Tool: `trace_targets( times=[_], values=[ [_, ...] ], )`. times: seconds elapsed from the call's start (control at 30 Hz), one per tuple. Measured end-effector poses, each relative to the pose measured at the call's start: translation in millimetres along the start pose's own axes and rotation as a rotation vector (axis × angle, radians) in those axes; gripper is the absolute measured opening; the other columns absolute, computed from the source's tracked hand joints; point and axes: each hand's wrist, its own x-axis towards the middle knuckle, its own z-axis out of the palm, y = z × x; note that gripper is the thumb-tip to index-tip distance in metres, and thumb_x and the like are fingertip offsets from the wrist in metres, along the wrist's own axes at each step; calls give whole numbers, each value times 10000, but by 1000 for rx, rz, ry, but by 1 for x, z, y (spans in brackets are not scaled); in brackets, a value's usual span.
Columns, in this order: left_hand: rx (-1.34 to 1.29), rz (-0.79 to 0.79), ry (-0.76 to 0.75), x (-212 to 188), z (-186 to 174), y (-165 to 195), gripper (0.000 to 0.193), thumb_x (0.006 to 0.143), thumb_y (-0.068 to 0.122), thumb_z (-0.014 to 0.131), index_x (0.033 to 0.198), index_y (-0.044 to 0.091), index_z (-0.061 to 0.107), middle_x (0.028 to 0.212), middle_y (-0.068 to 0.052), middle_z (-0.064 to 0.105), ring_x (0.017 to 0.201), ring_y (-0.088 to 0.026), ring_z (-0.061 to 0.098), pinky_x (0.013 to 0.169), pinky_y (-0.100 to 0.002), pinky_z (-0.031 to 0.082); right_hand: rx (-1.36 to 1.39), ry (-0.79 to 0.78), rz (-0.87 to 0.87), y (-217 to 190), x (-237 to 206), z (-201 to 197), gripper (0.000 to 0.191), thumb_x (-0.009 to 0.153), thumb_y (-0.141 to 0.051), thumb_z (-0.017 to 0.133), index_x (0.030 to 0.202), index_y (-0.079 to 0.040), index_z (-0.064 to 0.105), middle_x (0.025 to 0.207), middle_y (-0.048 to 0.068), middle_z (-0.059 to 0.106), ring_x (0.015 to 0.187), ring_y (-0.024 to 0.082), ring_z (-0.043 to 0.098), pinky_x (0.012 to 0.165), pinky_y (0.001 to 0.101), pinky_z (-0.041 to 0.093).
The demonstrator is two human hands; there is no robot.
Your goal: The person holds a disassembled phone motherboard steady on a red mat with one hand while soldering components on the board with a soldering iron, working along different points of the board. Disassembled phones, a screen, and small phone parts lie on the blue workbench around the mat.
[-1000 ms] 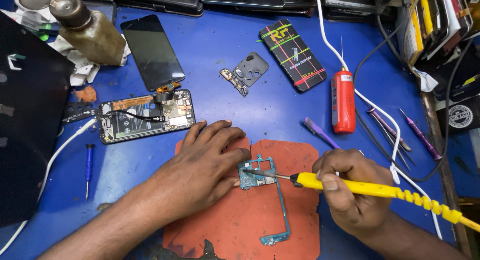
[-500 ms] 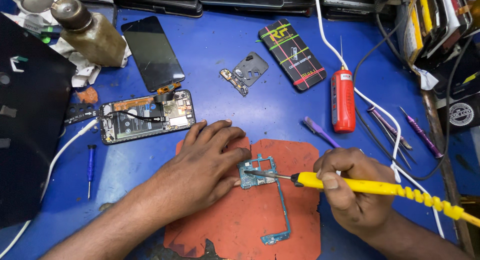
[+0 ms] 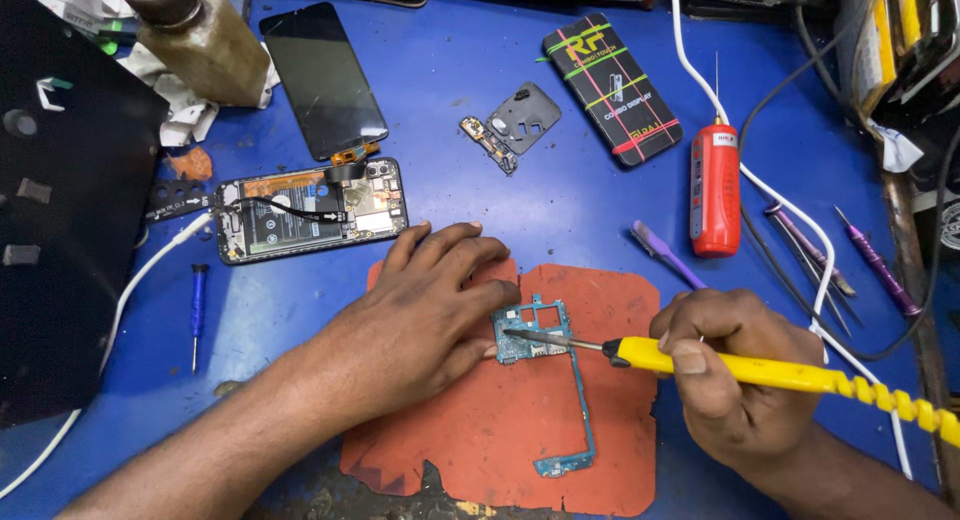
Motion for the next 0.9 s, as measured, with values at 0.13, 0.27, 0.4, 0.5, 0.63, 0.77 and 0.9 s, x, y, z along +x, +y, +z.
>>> trace_targets(
  times=[0.13,0.27,0.4,0.5,0.63,0.77,0.9],
  values=[
    [3,0,1,0,0,0,416,799,216,745,1189,104,655,1396,-167,502,1404,-395,381,1133,-632,251,9,8,-35,1,0,-1,136,1027,-129,557,940,-24,551,760,61,613,639,116,645,626,262,559],
    [2,2,-1,0,0,0,422,784,212,752,1181,106,658,1391,-164,505,1402,-395,383,1130,-631,253,48,-3,-28,2,0,0,141,1031,-132,556,941,-24,544,765,53,611,657,123,645,639,271,557],
    [5,3,3,0,-1,0,427,778,207,755,1182,106,660,1394,-165,503,1400,-395,383,1125,-627,256,18,-7,-2,0,0,0,129,1009,-124,556,931,-21,553,759,64,629,676,140,643,653,287,545],
    [7,1,-9,1,-1,0,442,766,207,758,1184,101,658,1396,-165,501,1401,-396,377,1126,-618,263,1,-11,-32,-1,1,-1,129,1010,-126,556,931,-25,552,770,69,632,683,136,657,661,279,551],
    [7,-1,-10,1,-1,1,439,776,210,756,1193,110,661,1402,-167,498,1402,-393,376,1122,-621,258,-32,1,-3,-2,2,-1,134,1003,-124,559,917,-22,552,747,70,646,663,136,654,641,270,547],
    [11,-4,-10,1,-1,1,433,785,208,754,1196,112,661,1401,-167,497,1403,-393,376,1126,-620,256,-28,-9,-11,-3,2,-1,133,1000,-129,564,920,-24,554,744,66,635,668,132,662,643,266,547],
    [6,-2,-13,0,-1,1,439,778,208,752,1195,106,656,1406,-166,497,1404,-396,376,1126,-609,266,-11,-19,6,-3,2,-1,134,999,-131,563,921,-23,552,745,65,640,670,129,654,642,267,542]
  ],
)
